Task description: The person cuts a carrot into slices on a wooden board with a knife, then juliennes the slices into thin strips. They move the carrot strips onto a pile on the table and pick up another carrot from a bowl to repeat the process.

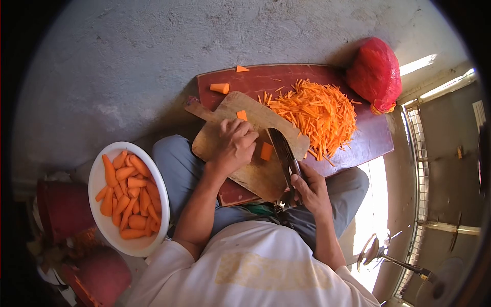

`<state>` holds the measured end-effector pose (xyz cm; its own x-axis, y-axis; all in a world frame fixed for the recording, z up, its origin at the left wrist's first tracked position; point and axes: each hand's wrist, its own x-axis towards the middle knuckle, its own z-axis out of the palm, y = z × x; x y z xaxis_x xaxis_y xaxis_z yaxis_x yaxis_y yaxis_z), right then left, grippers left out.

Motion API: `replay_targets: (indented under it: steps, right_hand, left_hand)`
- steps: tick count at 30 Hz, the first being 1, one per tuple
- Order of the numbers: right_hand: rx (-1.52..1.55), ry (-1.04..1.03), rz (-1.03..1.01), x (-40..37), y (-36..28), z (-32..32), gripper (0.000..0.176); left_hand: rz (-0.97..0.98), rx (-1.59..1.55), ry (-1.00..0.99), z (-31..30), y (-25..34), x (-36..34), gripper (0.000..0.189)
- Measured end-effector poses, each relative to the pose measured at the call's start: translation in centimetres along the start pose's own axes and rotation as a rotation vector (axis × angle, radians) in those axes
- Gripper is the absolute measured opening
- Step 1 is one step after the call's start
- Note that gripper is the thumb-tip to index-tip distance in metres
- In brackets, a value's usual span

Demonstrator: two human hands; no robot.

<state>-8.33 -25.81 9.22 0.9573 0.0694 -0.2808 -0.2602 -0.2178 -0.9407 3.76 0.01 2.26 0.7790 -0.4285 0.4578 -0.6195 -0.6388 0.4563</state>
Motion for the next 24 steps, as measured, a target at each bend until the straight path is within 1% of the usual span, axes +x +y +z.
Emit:
replay_targets:
  steps: [2,3,6,9,12,15,21,24]
  right_hand:
    - [0.0,0.009,-0.005,-0.2,0.3,0.1,0.052]
    - [-0.005,0.005,-0.007,-0.2,0.3,0.0,0.052]
    - [-0.029,-0.002,-0.027,-0.1,0.3,0.0,0.05]
    - [-0.073,-0.001,-0.067,0.3,0.3,0.3,0.046]
    - [-0.116,-0.018,-0.076,0.8,0.3,0.5,0.042]
    - [-0.124,-0.037,-0.059,0.7,-0.4,0.6,0.043]
    - [-0.118,-0.032,-0.072,0.8,-0.3,0.2,0.044]
    - [-0.12,-0.021,-0.078,0.7,-0.6,0.1,0.042]
  left_hand:
    - [-0.018,-0.121,-0.032,-1.4,1.8,0.6,0.021]
    - [-0.029,-0.183,-0.048,-1.8,2.5,0.7,0.024]
    - [0.032,-0.136,-0.098,-0.4,2.3,0.1,0.026]
    - [0.011,-0.087,-0.119,0.5,1.8,0.1,0.014]
    - [0.056,-0.057,-0.058,0.9,2.3,0.0,0.008]
    - [0.07,-0.072,-0.104,1.0,1.9,-0.1,0.007]
    - [0.014,-0.032,-0.072,2.3,2.5,-0.5,0.006]
    - [0.005,-0.144,-0.025,1.9,2.7,-0.2,0.011]
